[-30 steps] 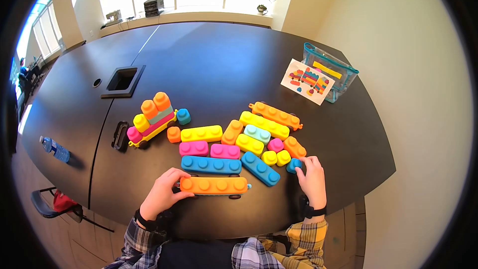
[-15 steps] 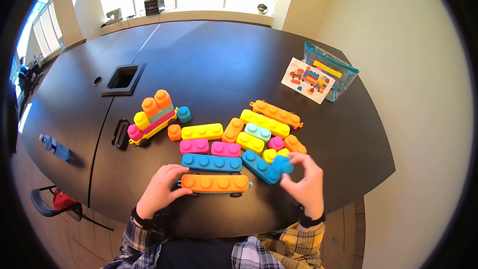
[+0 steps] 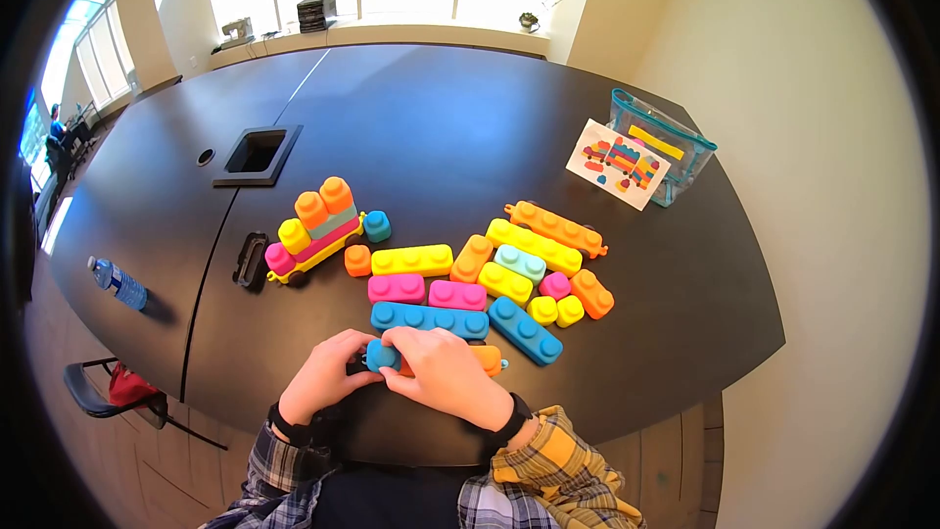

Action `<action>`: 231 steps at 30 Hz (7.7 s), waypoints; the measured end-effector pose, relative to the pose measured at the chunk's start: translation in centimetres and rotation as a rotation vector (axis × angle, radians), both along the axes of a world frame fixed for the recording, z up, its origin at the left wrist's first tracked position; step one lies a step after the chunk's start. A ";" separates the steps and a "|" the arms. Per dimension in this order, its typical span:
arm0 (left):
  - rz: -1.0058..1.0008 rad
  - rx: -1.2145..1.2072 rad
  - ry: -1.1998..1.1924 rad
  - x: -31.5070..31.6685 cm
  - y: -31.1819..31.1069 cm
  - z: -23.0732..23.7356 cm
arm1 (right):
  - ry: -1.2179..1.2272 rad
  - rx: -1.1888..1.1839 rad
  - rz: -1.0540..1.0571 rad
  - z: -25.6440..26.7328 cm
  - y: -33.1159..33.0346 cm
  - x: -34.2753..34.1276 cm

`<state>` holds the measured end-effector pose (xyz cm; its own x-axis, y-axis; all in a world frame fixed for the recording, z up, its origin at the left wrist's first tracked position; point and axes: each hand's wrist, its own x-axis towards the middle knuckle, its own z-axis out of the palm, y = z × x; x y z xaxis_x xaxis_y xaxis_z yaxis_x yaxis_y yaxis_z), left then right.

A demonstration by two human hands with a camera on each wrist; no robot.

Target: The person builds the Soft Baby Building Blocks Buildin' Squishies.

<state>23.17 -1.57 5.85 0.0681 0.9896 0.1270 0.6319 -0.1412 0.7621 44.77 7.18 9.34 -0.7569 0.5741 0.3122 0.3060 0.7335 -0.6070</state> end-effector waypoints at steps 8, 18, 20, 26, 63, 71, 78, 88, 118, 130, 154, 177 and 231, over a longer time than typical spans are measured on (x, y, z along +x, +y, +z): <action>0.001 -0.010 -0.003 0.2 0.0 0.2 | -0.003 -0.066 0.003 -0.3 -0.5 -0.4; -0.022 0.135 -0.023 0.9 0.5 3.3 | -0.025 -0.063 -0.099 0.7 0.6 6.5; -0.063 0.203 0.007 0.9 0.7 3.2 | -0.079 -0.030 -0.128 0.6 0.3 8.1; -0.095 0.083 -0.042 1.1 0.9 3.0 | -0.142 -0.034 -0.218 -0.7 -0.4 10.0; -0.106 -0.002 -0.076 -0.4 1.2 3.7 | -0.036 -0.134 -0.185 -1.1 0.4 9.5; 0.095 0.436 0.337 -3.3 10.7 0.3 | -0.051 -0.121 -0.183 -1.1 0.4 9.4; 0.087 0.281 0.577 -3.4 14.3 -1.6 | -0.069 -0.130 -0.148 -1.4 0.7 9.6; 0.015 0.454 0.242 -1.9 11.6 4.8 | 0.040 -0.032 -0.307 -0.3 1.0 9.0; -0.018 0.136 -0.064 0.7 0.5 3.4 | 0.011 -0.113 -0.093 -0.5 0.6 8.4; 0.007 0.136 -0.073 0.8 0.4 3.2 | 0.011 -0.081 -0.096 -0.9 0.9 8.3; 0.027 0.246 -0.095 -1.2 3.2 2.6 | 0.068 -0.063 -0.282 -1.4 1.0 9.5; 0.040 0.058 -0.309 -2.4 4.9 6.4 | 0.081 -0.029 -0.267 -1.5 0.8 9.2; 0.050 0.146 -0.274 1.0 1.4 2.2 | -0.394 0.323 -0.160 -0.6 11.3 4.5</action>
